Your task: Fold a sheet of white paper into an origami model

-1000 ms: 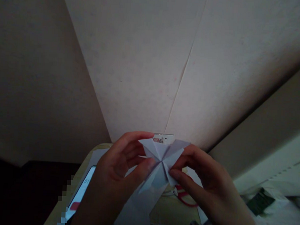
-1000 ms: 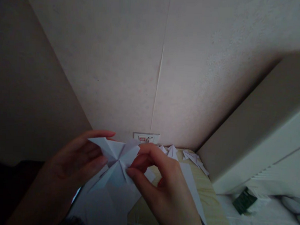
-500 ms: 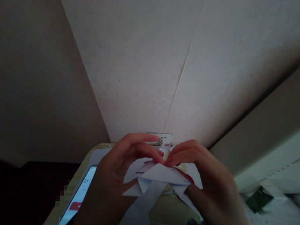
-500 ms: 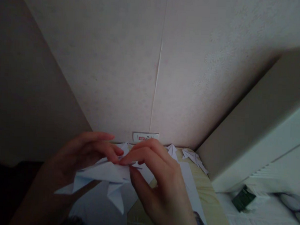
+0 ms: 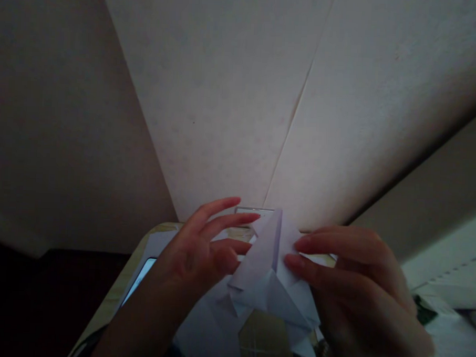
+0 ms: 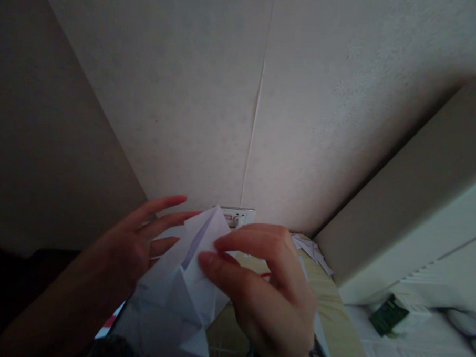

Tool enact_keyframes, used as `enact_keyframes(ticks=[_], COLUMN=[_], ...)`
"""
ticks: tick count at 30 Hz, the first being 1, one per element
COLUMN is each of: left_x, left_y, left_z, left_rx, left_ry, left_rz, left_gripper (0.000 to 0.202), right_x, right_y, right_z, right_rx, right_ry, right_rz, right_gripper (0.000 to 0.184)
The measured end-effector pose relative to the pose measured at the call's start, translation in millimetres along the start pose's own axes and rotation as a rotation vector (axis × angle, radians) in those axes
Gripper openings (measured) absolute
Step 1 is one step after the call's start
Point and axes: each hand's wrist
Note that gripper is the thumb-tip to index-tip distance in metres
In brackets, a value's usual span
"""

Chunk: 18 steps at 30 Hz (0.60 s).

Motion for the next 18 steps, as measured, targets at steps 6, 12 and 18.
enact_keyframes(ticks=[6,12,18], left_x=[13,14,14], left_y=[-9.6,-15.6,-24.3], left_z=[-6,-11,-9], left_rx=[-0.027,-0.091,-0.126], left_ry=[0.159,0.203,0.077], left_rz=[-0.037,-0.058,-0.152], left_gripper=[0.081,0.102,0.097], right_x=[-2,0,-2], right_y=[1,2,10], right_z=[-1,-5,-2], right_rx=[0.025,-0.032,-0.069], right_ry=[-0.031,-0.019,-0.094], right_rz=[0.0,0.093,0.199], right_gripper=[0.022,0.025,0.032])
Point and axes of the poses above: each hand's wrist, its own x-axis away from the middle knuckle, its own y-axis out of the back of the hand, z = x × y, and after that the axes turned 5 degrees about -x, right-handed
